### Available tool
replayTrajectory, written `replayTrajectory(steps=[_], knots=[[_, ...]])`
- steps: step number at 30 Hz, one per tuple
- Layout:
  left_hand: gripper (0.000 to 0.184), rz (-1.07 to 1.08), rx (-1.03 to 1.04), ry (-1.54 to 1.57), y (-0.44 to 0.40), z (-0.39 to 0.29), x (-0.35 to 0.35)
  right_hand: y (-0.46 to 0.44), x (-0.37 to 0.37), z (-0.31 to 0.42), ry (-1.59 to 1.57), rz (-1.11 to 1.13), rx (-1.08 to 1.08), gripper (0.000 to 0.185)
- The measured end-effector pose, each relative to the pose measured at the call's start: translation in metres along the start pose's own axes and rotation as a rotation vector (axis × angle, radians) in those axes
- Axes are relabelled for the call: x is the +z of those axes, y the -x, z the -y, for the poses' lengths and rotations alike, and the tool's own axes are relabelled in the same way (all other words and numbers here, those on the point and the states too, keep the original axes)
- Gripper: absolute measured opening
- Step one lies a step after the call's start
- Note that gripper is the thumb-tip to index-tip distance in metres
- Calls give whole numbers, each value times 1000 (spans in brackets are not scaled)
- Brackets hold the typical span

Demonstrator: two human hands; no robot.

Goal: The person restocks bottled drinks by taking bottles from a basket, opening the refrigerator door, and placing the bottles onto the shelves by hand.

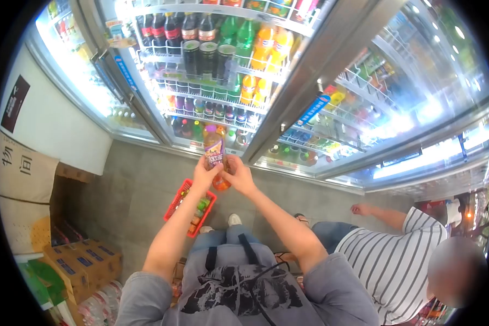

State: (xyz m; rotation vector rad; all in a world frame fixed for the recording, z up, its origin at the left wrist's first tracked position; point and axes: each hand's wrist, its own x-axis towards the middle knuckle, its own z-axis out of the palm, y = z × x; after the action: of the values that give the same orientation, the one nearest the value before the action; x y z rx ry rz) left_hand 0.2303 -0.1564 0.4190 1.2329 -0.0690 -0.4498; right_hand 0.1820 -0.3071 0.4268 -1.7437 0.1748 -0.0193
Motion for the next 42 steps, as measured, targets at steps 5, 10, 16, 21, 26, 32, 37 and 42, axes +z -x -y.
replayTrajectory(steps=[5, 10, 16, 21, 26, 32, 37, 42], knots=[[52, 12, 52, -47, -14, -27, 38, 2, -39, 42, -1, -15, -54, 61], [54, 149, 63, -47, -41, -49, 60, 4, -64, 67, 46, -104, -128, 65], [58, 365, 58, -120, -55, -85, 70, 5, -67, 71, -53, -276, -124, 61], [59, 487, 112, -178, -54, -88, 74, 26, -59, 78, -213, -442, -148, 54], [62, 518, 48, -168, -27, -80, 71, 59, -46, 88, -379, -430, -49, 45], [71, 467, 53, -232, 10, -66, 39, 81, -16, 86, -358, -361, 49, 43], [81, 384, 62, -273, 39, -48, 0, 98, 15, 65, -317, -248, 87, 44], [80, 309, 120, -279, 85, -40, -30, 122, 42, 65, -128, -198, 12, 39]])
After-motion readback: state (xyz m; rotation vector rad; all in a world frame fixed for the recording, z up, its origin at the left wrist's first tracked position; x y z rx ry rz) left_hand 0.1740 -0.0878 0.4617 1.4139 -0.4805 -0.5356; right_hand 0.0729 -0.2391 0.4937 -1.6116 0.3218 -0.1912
